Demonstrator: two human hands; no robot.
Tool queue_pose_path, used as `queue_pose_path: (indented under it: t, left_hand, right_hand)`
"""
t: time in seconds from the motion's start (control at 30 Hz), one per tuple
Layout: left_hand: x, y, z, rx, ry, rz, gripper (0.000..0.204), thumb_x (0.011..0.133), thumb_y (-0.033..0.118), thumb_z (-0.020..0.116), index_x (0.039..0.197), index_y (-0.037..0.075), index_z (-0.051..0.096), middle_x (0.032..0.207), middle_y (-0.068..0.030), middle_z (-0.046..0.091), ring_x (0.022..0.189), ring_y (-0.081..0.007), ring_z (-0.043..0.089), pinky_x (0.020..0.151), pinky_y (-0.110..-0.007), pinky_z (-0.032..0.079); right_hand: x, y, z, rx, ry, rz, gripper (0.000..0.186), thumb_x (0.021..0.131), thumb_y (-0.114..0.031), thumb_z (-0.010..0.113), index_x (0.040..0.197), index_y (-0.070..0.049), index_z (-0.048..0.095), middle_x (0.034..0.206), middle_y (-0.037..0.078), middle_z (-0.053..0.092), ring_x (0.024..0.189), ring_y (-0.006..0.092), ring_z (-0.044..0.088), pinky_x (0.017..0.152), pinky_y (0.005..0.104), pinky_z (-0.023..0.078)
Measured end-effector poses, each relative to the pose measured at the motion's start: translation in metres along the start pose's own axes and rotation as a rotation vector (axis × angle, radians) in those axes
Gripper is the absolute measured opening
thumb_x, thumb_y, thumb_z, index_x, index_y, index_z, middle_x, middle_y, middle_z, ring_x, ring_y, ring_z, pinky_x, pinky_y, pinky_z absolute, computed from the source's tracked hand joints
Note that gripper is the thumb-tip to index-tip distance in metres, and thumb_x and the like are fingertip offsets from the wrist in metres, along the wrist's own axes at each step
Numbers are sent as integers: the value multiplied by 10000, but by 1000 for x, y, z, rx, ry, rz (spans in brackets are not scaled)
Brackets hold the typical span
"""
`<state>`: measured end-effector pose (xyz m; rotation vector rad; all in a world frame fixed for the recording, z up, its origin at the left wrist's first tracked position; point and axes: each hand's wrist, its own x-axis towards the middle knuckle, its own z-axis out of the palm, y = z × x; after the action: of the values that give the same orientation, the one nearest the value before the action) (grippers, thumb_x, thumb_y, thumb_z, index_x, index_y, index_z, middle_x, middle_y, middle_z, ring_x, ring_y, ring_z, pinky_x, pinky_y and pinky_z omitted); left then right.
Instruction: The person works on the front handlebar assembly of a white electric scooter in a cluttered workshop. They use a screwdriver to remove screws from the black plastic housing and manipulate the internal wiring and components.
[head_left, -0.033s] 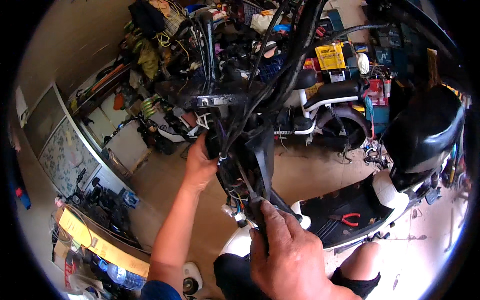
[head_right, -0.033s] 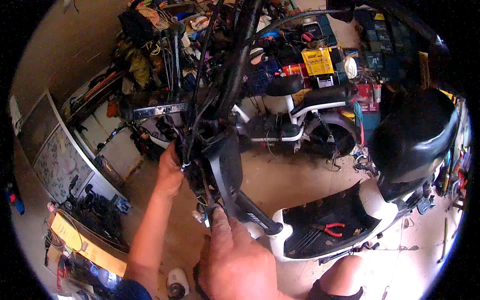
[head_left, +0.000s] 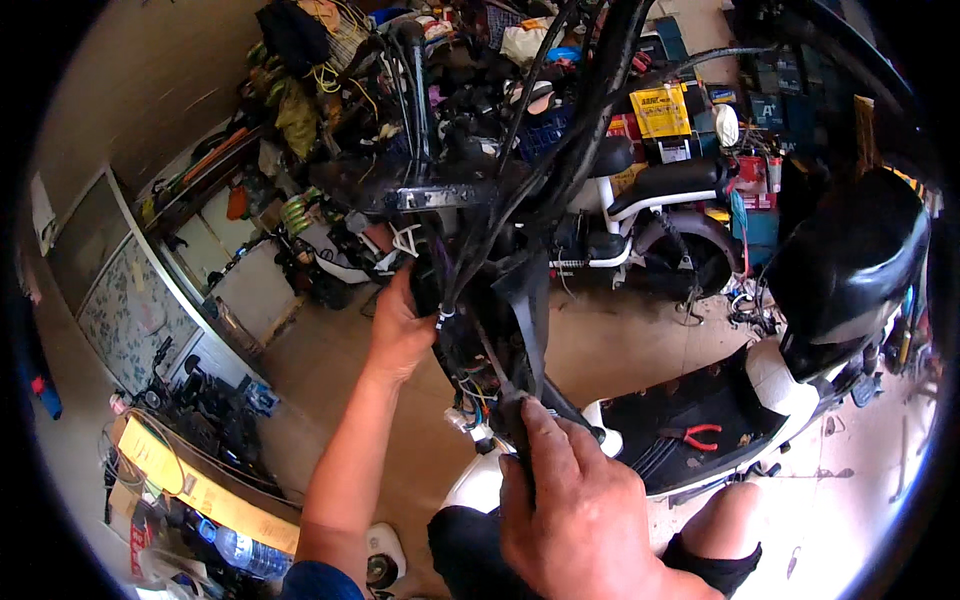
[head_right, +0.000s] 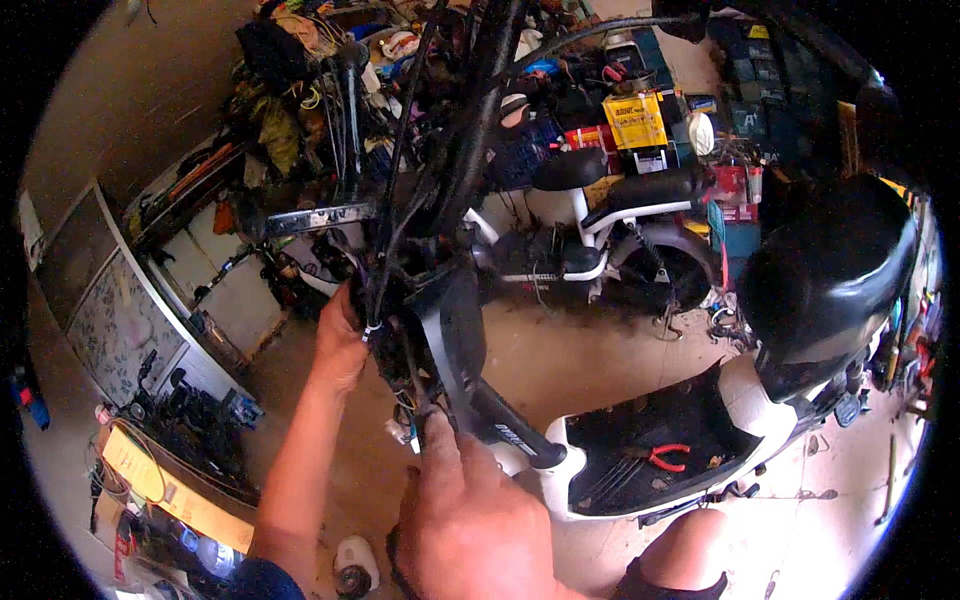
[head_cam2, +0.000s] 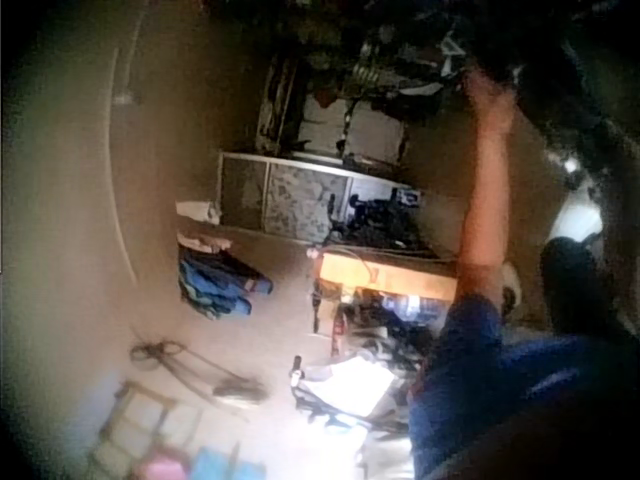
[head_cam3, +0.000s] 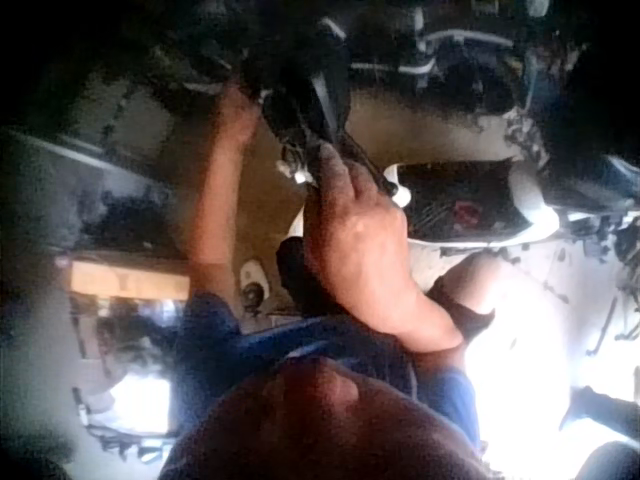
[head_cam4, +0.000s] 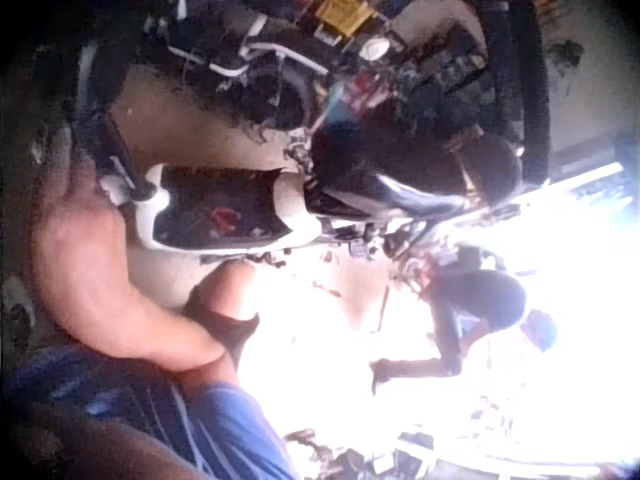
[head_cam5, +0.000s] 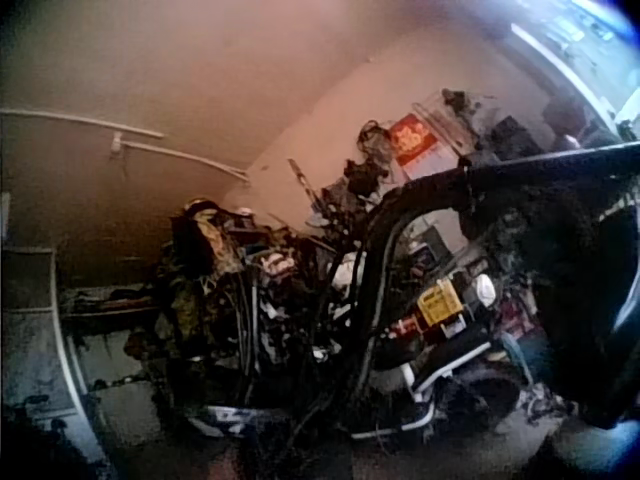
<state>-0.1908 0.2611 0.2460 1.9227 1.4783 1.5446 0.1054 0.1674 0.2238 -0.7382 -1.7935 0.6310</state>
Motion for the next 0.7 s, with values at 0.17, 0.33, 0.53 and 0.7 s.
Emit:
queue_pose_path:
  t: [0.17,0.33,0.53,0.7]
  left_hand:
    - [-1,5,4,6,25,-18,690,809,21,820,1417,-52,502,1352,-99,644,1243,-172,595,1092,-332,430]
    - [-1,5,5,-68,30,-21,720,798,14,834,1433,-48,500,1360,-95,645,1242,-187,605,1101,-344,433]
    - [-1,10,6,-75,21,-37,730,785,43,848,1428,-41,515,1357,-82,649,1240,-182,603,1100,-338,427]
    - [0,12,5,-122,-2,-54,729,766,73,859,1412,-31,539,1351,-69,652,1231,-170,598,1095,-333,420]
  right_hand:
    - [4,11,5,73,0,-1,441,858,-6,624,1289,79,579,1019,322,662,858,489,677,737,521,567]
    - [3,17,8,110,15,23,432,861,-11,631,1280,82,582,1013,320,666,848,496,674,735,523,564]
    - [9,21,13,149,54,-14,414,866,-25,714,1251,82,603,944,270,687,761,441,706,669,467,586]
    - [10,27,11,159,33,-47,420,866,-16,718,1257,81,601,954,264,693,767,431,711,666,461,585]
